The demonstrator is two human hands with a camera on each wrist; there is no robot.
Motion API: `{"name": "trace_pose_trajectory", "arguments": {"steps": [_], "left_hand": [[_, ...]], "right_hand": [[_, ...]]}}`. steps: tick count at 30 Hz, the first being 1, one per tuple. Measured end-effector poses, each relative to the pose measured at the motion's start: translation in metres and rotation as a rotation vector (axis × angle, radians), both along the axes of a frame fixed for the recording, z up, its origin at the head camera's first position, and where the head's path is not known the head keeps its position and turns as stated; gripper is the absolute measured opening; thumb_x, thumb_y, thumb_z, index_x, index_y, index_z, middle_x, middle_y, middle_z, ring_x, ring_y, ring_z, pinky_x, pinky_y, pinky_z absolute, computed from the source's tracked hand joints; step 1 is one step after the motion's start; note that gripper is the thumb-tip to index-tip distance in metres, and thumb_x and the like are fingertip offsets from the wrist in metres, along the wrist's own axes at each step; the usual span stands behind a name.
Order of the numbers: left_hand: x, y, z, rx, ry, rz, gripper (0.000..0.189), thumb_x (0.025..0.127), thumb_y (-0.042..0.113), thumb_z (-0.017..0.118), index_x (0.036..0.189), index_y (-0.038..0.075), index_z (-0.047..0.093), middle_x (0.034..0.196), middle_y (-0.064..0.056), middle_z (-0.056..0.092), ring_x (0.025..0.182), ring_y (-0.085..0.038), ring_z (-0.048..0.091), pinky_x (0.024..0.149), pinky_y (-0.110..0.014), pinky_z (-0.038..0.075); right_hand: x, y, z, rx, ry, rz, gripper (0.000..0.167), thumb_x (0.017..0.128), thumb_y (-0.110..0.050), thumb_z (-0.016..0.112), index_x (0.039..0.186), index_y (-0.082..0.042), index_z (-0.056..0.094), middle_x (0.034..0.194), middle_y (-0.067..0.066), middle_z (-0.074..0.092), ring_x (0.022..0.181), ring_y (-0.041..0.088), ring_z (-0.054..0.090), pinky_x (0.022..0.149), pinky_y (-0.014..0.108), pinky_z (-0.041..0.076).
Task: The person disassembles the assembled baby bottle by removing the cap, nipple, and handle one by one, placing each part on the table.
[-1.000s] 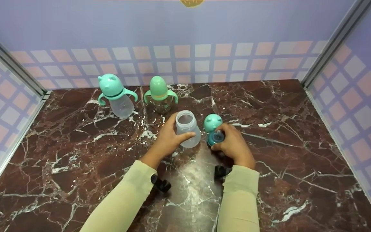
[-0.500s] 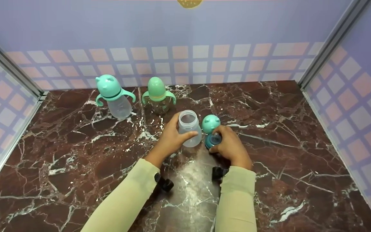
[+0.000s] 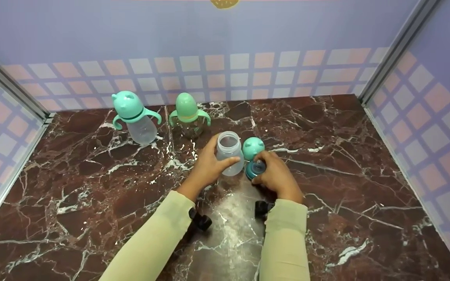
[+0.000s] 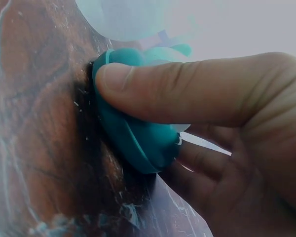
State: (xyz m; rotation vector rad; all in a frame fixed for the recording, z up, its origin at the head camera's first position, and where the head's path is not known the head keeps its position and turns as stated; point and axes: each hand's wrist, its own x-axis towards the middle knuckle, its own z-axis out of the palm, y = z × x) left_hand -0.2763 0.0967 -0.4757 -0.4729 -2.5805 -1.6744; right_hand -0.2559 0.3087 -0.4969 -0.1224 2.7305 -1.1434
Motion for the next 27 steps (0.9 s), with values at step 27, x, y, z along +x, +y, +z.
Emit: {"name": "trace_pose_trajectory", "arguments": {"steps": [27], "left_hand": [[-0.0002,0.0006,-0.0003,-0.104,0.03,-0.001,0.08,0.079,0.035,0.079,0.145,0.016,0.038,0.136,-0.006,0.054,0.123,-0.021,0.055,0.105,-0.04,0.044]], "right_hand": [[0.0002,-0.0007,0.0012,0.025,0.002,-0.002,0.054,0.069,-0.008,0.083,0.117,-0.012,0.056,0.128,0.015,0.053,0.117,0.035,0.05,0.102,0.054,0.039]]}}
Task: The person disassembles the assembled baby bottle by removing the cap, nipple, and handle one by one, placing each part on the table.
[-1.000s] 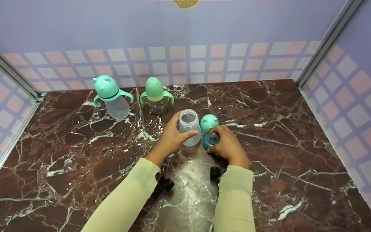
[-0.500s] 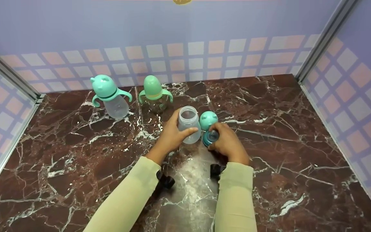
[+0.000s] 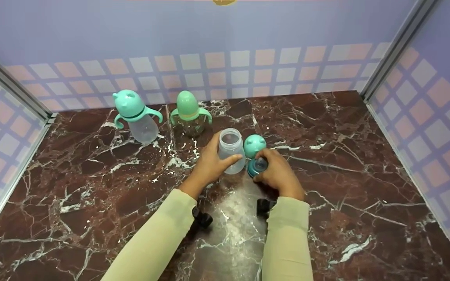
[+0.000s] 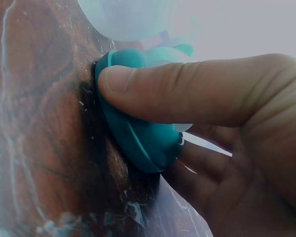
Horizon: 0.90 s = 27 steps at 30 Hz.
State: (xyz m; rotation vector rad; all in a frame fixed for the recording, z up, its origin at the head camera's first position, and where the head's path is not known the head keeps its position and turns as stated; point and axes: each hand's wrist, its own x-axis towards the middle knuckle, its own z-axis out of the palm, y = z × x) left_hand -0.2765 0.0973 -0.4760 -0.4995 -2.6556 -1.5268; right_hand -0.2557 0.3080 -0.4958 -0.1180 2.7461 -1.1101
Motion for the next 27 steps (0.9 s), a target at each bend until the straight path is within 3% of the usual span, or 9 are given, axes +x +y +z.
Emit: {"name": "trace_pose_trajectory", "arguments": {"steps": [10,18,27], "left_hand": [[0.0,0.003,-0.003,-0.019,0.016,0.006,0.078,0.081,0.034,0.078,0.145,0.016,0.036,0.134,-0.005,0.055,0.122,-0.021,0.055,0.103,-0.04,0.046],[0.001,0.003,-0.011,-0.04,0.013,0.031,0.099,0.076,0.031,0.083,0.153,0.022,0.022,0.146,-0.009,0.047,0.13,-0.028,0.05,0.106,-0.046,0.043],[0.005,-0.009,-0.011,-0.016,-0.055,-0.017,0.108,0.073,0.047,0.081,0.155,0.036,0.011,0.154,-0.006,0.037,0.137,-0.026,0.042,0.109,-0.049,0.039]], "right_hand": [[0.001,0.003,0.0,0.004,-0.014,0.005,0.055,0.07,-0.006,0.082,0.118,-0.012,0.056,0.127,0.015,0.054,0.114,0.034,0.051,0.099,0.052,0.041],[0.002,0.002,-0.001,-0.015,-0.034,-0.01,0.052,0.072,-0.01,0.081,0.117,-0.014,0.056,0.129,0.013,0.054,0.114,0.034,0.052,0.099,0.053,0.041],[0.001,0.001,0.001,-0.014,-0.041,-0.008,0.053,0.073,-0.01,0.081,0.119,-0.014,0.055,0.129,0.014,0.053,0.112,0.033,0.053,0.096,0.051,0.044]]}}
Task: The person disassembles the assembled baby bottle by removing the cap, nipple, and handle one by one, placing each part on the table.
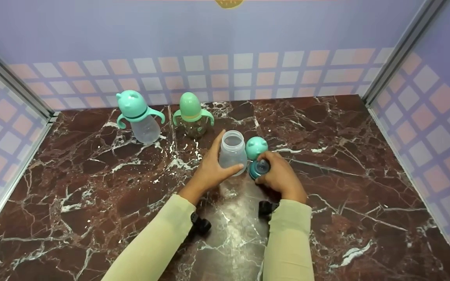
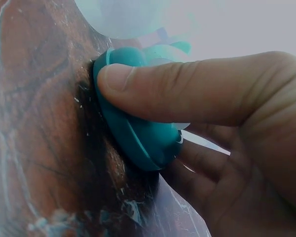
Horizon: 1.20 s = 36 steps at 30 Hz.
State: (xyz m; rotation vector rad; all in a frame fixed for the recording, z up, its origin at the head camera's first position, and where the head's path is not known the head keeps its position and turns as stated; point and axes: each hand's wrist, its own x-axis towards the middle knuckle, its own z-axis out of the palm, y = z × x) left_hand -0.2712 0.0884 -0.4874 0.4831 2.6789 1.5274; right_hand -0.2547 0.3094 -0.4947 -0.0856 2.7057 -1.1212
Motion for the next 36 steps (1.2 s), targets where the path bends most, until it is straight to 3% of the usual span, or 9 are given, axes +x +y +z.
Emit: {"name": "trace_pose_trajectory", "arguments": {"steps": [6,11,24,28,36], "left_hand": [[0.0,-0.014,0.001,0.047,-0.006,-0.073,0.108,0.074,0.036,0.08,0.155,0.039,0.009,0.156,-0.006,0.034,0.139,-0.028,0.039,0.109,-0.052,0.037],[-0.003,-0.025,-0.001,0.045,0.016,-0.101,0.103,0.075,0.025,0.071,0.155,0.038,0.009,0.158,-0.004,0.029,0.144,-0.024,0.032,0.112,-0.05,0.035],[-0.011,-0.042,-0.005,0.054,0.04,0.099,0.093,0.08,0.024,0.07,0.156,0.028,0.016,0.15,-0.009,0.041,0.137,-0.026,0.042,0.111,-0.05,0.036],[-0.015,-0.046,-0.004,0.066,0.064,0.14,0.089,0.082,0.022,0.068,0.156,0.022,0.018,0.149,-0.011,0.042,0.137,-0.028,0.042,0.111,-0.049,0.037],[-0.023,-0.056,0.003,0.097,0.042,0.201,0.085,0.085,0.024,0.067,0.155,0.019,0.019,0.148,-0.012,0.041,0.136,-0.03,0.042,0.109,-0.052,0.039]], "right_hand": [[-0.001,0.002,-0.002,-0.026,-0.002,-0.003,0.054,0.072,-0.009,0.082,0.119,-0.014,0.056,0.13,0.013,0.053,0.114,0.033,0.051,0.098,0.049,0.042],[0.0,0.002,-0.002,-0.042,-0.021,-0.011,0.054,0.073,-0.008,0.081,0.12,-0.016,0.054,0.13,0.011,0.053,0.109,0.031,0.053,0.09,0.042,0.044],[0.001,0.002,-0.004,-0.08,-0.017,-0.004,0.054,0.072,-0.006,0.081,0.117,-0.018,0.055,0.129,0.009,0.053,0.114,0.03,0.052,0.097,0.044,0.041],[0.001,0.002,-0.004,-0.081,-0.019,-0.007,0.053,0.072,-0.007,0.081,0.118,-0.018,0.055,0.129,0.01,0.054,0.113,0.03,0.052,0.096,0.043,0.042],[0.001,0.003,-0.004,-0.079,-0.022,-0.016,0.055,0.072,-0.008,0.081,0.119,-0.018,0.054,0.128,0.011,0.054,0.111,0.03,0.053,0.095,0.042,0.042]]}}
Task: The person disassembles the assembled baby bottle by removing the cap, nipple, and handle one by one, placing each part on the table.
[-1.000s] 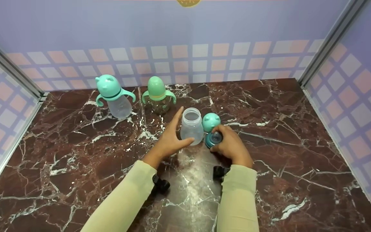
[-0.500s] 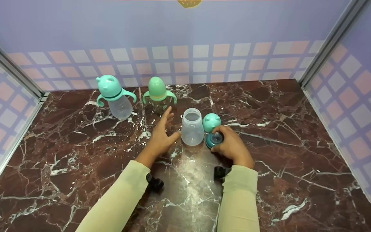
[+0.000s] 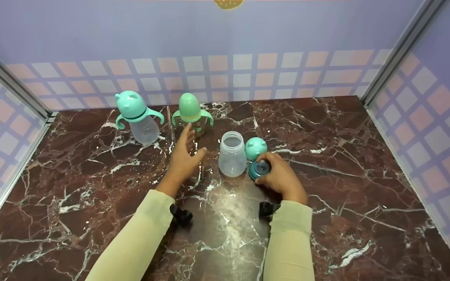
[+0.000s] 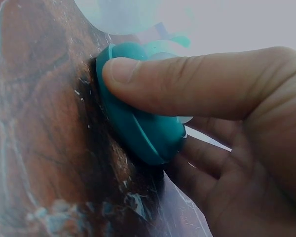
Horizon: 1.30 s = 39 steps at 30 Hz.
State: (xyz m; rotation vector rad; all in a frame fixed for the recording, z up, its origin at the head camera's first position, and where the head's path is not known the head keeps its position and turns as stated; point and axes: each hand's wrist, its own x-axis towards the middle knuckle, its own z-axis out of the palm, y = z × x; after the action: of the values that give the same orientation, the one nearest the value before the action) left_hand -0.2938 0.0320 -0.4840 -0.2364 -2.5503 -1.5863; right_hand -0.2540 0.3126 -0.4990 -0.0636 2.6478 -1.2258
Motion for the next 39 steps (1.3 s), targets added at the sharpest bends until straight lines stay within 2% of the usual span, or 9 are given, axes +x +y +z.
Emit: {"name": "trace_pose_trajectory", "arguments": {"steps": [7,16,27,30,35,39], "left_hand": [[-0.009,-0.004,0.002,0.01,0.002,0.058,0.085,0.083,0.026,0.068,0.154,0.017,0.023,0.146,-0.013,0.044,0.136,-0.031,0.043,0.113,-0.049,0.035],[-0.017,-0.012,0.003,0.016,0.016,0.11,0.085,0.083,0.026,0.068,0.155,0.019,0.022,0.148,-0.012,0.043,0.139,-0.031,0.039,0.114,-0.05,0.032],[-0.025,-0.018,0.008,-0.007,-0.007,0.111,0.085,0.086,0.029,0.066,0.156,0.019,0.019,0.156,-0.011,0.031,0.144,-0.03,0.03,0.116,-0.051,0.029],[-0.029,-0.019,0.01,-0.014,0.014,0.113,0.085,0.085,0.029,0.066,0.155,0.018,0.02,0.157,-0.01,0.03,0.145,-0.03,0.029,0.117,-0.05,0.027],[-0.034,-0.023,0.011,-0.026,0.076,0.116,0.084,0.084,0.025,0.067,0.154,0.013,0.023,0.157,-0.011,0.03,0.145,-0.028,0.03,0.118,-0.046,0.027],[-0.038,-0.027,0.011,-0.021,0.073,0.111,0.086,0.084,0.025,0.067,0.155,0.015,0.019,0.158,-0.01,0.027,0.146,-0.027,0.028,0.119,-0.046,0.025]], "right_hand": [[-0.001,0.001,0.0,0.015,0.006,0.006,0.055,0.074,-0.008,0.08,0.121,-0.017,0.054,0.131,0.011,0.052,0.113,0.03,0.051,0.096,0.043,0.041],[0.0,0.0,-0.003,-0.018,-0.004,-0.009,0.055,0.072,-0.008,0.081,0.12,-0.018,0.055,0.129,0.011,0.053,0.111,0.03,0.053,0.094,0.041,0.042],[0.0,0.0,-0.002,-0.009,0.012,0.0,0.055,0.073,-0.008,0.08,0.121,-0.017,0.054,0.131,0.012,0.053,0.116,0.032,0.052,0.101,0.047,0.04],[0.0,0.001,-0.002,-0.001,0.005,-0.004,0.055,0.073,-0.009,0.08,0.121,-0.019,0.054,0.131,0.011,0.053,0.115,0.032,0.052,0.1,0.046,0.04],[-0.001,0.002,-0.004,0.026,0.041,0.023,0.054,0.074,-0.01,0.081,0.121,-0.017,0.054,0.131,0.011,0.052,0.115,0.032,0.052,0.098,0.046,0.041],[-0.002,0.003,-0.005,0.026,0.059,0.03,0.054,0.074,-0.011,0.081,0.12,-0.015,0.054,0.132,0.011,0.051,0.117,0.032,0.051,0.1,0.048,0.039]]}}
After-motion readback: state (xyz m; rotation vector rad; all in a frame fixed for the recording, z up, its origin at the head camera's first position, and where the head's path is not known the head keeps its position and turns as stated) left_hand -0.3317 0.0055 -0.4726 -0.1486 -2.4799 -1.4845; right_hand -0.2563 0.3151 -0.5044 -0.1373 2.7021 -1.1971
